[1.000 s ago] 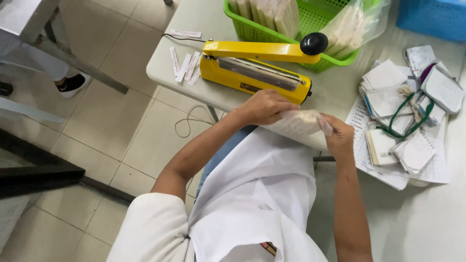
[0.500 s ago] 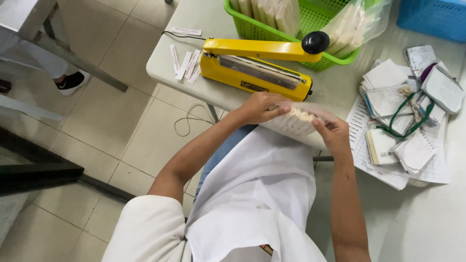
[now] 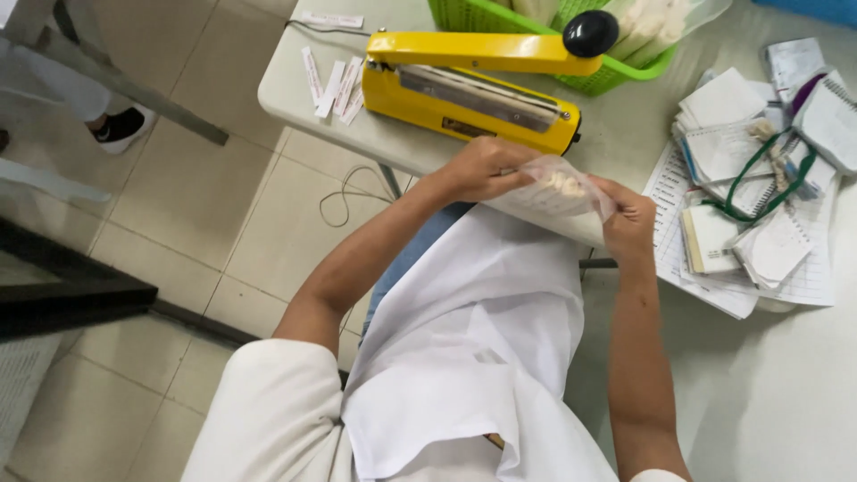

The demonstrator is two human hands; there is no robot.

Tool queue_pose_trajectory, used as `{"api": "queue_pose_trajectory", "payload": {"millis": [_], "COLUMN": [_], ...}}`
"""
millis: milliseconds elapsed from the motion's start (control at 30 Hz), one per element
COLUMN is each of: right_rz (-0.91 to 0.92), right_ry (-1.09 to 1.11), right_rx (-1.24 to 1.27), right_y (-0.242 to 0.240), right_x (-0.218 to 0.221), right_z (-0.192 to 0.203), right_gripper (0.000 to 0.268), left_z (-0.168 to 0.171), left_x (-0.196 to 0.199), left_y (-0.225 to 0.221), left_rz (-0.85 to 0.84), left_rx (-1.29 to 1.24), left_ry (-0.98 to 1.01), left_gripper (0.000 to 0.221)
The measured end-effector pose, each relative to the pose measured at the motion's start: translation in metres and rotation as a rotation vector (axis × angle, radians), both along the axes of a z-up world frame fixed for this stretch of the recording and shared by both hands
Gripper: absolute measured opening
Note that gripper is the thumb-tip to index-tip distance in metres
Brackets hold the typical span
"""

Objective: Using a manual heat sealer to close small plastic bags containing breadsticks and inserting paper labels.

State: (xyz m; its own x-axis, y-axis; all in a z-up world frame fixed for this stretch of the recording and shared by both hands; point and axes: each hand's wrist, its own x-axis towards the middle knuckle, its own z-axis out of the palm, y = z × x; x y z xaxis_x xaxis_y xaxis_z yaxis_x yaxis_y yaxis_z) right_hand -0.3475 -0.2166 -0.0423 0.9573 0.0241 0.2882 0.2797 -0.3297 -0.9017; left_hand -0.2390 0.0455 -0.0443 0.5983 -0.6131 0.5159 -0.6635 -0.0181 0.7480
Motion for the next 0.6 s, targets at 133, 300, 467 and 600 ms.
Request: {"api": "queue_pose_trajectory", "payload": {"millis": [133, 300, 467, 600], "right_rz": [0.072, 0.078, 0.01, -0.013], "right_ry": [-0.075, -0.095, -0.048, -0.007], "right_rx": [0.008, 0.021, 0.007, 0.065], "right_y": [0.0, 0.01, 0.004, 0.009], "right_x": [0.014, 0.018, 0.013, 0.007], "right_z": [0.006, 0.003, -0.009, -0.007], "right_gripper": [0.023, 0.024, 0.027, 0.028], "left_z": [0.016, 0.005, 0.016, 0.024], "left_x": [0.003, -0.001, -0.006, -0.007], "left_y": [0.006, 0.007, 0.004, 0.009], "left_rz": [0.058, 0.13, 0.079, -0.029], "left_rx": [0.055, 0.1, 0.061, -0.001], "left_ry": [-0.211, -0.283, -0.176, 0.032], "left_gripper": [0.024, 0.02, 0.022, 0.034]}}
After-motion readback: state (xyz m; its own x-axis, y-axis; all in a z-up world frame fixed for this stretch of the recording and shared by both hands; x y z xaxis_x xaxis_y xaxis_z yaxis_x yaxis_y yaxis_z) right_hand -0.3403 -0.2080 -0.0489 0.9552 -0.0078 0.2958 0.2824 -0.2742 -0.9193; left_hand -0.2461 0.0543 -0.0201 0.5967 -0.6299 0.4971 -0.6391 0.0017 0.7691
